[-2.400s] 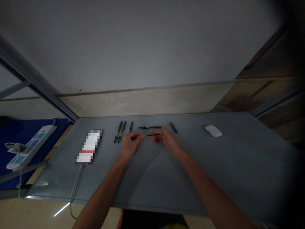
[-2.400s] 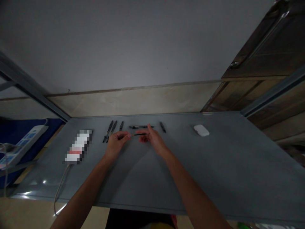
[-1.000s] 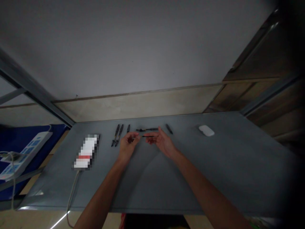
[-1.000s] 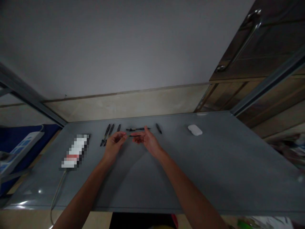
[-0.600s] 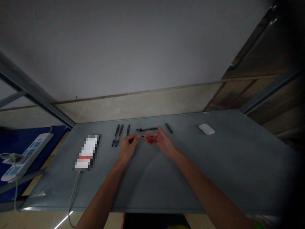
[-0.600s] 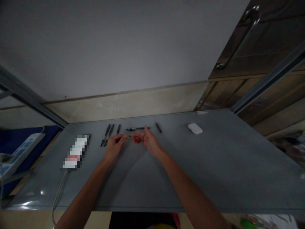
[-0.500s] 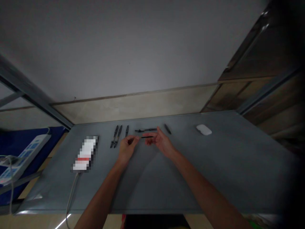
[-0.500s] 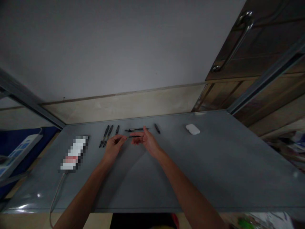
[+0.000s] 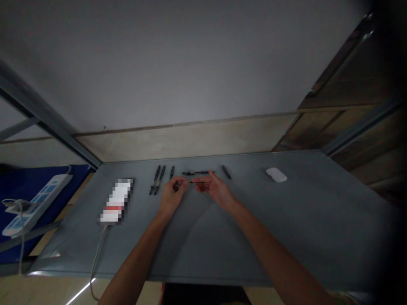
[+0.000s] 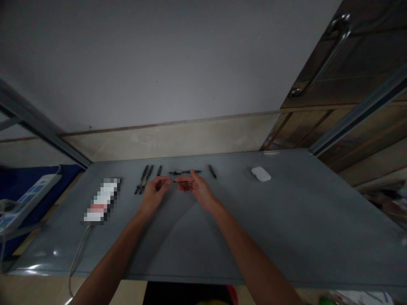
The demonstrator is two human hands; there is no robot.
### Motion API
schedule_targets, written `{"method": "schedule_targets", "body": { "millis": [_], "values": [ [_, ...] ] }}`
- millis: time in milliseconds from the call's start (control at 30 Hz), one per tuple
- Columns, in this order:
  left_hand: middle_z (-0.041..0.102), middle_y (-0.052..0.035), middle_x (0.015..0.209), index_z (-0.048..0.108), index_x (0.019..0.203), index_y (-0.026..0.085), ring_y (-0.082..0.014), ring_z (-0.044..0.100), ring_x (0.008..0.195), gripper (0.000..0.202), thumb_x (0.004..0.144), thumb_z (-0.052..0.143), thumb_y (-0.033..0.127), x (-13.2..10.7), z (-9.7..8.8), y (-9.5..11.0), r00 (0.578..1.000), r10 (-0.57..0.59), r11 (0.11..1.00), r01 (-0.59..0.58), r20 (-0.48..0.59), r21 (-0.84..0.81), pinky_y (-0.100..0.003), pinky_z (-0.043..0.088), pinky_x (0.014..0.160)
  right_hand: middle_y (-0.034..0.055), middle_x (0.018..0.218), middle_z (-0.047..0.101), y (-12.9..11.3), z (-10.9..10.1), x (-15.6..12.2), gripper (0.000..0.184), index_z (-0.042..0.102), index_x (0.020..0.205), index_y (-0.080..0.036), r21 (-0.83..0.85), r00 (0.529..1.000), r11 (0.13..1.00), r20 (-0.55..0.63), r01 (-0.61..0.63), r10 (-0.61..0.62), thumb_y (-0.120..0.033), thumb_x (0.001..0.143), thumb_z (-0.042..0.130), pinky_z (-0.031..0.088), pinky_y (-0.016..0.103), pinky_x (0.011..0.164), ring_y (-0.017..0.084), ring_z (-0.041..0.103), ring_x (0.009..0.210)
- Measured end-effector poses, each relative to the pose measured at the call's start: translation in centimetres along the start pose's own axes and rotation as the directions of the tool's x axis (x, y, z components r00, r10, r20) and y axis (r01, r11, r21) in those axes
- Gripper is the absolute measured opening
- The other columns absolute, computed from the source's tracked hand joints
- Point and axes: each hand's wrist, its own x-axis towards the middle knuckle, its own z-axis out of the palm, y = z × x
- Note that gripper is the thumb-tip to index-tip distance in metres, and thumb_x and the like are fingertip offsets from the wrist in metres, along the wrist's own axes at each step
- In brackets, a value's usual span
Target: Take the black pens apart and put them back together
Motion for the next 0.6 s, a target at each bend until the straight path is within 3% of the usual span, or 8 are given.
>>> {"method": "schedule_targets", "body": {
  "millis": [233, 433, 600],
  "values": [
    [0.054, 0.0013, 0.055, 0.064, 0.062, 0.017, -0.0133, 0.047, 0.056, 0.044, 0.087, 0.052, 0.051, -0.3, -0.29, 0.5, 1.0, -0.011, 0.991, 0.011, -0.001, 0.134, -0.026, 0.033, 0.057, 0.0113, 0.08, 0.072, -0.29, -0.21, -0.09, 0.066, 0.076, 0.075, -0.019, -0.089, 0.999, 0.996, -0.037, 0.012, -0.015, -0.07, 0.09, 0.037, 0.041, 0.034, 0.071, 0.021, 0.061, 0.077],
    [0.063, -0.0001, 0.067, 0.068, 0.075, 0.018, -0.0144, 0.054, 0.065, 0.028, 0.083, 0.058, 0.043, 0.07, -0.34, 0.13, 0.999, 0.004, 0.998, -0.007, 0.034, 0.064, -0.025, 0.039, 0.062, 0.0089, 0.076, 0.068, -0.1, -0.19, 0.1, 0.064, 0.078, 0.093, -0.023, -0.09, 1.0, 0.996, -0.002, 0.003, -0.003, -0.071, 0.09, 0.035, 0.04, 0.035, 0.068, 0.02, 0.059, 0.071],
    [0.065, -0.0017, 0.072, 0.066, 0.079, 0.017, -0.0147, 0.057, 0.069, 0.022, 0.08, 0.062, 0.039, 0.16, -0.32, 0.1, 0.999, 0.009, 1.0, -0.009, 0.031, 0.015, -0.025, 0.042, 0.066, 0.0085, 0.066, 0.065, -0.13, -0.04, 0.03, 0.063, 0.077, 0.099, -0.018, -0.041, 1.0, 0.999, -0.022, -0.017, 0.016, -0.065, 0.093, 0.036, 0.04, 0.036, 0.067, 0.02, 0.057, 0.064]
  ]
}}
